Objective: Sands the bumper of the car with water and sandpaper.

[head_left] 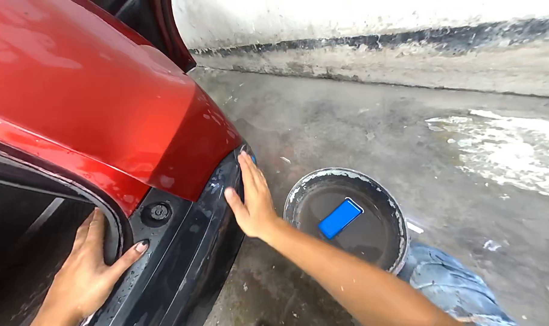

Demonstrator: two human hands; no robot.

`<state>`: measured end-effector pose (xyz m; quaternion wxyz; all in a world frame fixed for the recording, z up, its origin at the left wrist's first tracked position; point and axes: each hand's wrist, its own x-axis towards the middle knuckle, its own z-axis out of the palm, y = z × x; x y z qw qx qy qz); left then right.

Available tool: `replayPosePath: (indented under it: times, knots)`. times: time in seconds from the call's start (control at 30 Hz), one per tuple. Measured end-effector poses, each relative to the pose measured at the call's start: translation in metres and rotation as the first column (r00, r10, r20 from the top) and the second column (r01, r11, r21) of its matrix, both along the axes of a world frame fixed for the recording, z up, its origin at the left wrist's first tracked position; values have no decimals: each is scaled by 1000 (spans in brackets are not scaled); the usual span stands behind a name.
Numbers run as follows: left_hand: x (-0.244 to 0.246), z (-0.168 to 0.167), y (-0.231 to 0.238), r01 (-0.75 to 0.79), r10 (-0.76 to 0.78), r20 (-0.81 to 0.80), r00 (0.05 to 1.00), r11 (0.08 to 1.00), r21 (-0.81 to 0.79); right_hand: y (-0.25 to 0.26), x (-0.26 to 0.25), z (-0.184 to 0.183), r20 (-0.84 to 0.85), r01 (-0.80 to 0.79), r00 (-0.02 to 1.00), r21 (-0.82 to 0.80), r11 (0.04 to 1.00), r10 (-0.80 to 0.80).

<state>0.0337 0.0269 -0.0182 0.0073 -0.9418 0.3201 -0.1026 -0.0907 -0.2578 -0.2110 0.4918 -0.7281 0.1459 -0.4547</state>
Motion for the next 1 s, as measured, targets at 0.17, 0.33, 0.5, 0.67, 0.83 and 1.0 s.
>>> replayPosePath:
  times: [0.17,0.33,0.5,0.67,0.83,1.0]
  knots:
    - [2,-1,1,-14,14,-6,1000,1000,3,-46,30,-31,-55,42,997,-118,992,-49]
    - [-1,0,-1,-48,48,-23,999,999,-2,-115,-12,-38,-451,-273,862,-26,962,232]
    - [-15,7,-6,-112,114,-82,990,993,30,-122,-86,-116,-728,-300,116,623,723,676]
    - [-20,8,-8,-113,115,-76,990,993,36,-114,-90,-231,-871,-407,-327,479,777,366]
    - [-21,10,-9,-121,125,-77,989,991,50,-83,-96,-206,-894,-466,-322,435,770,311]
    - [-22,11,-11,-110,115,-75,991,992,68,-72,-96,-41,-632,-389,-165,747,539,757]
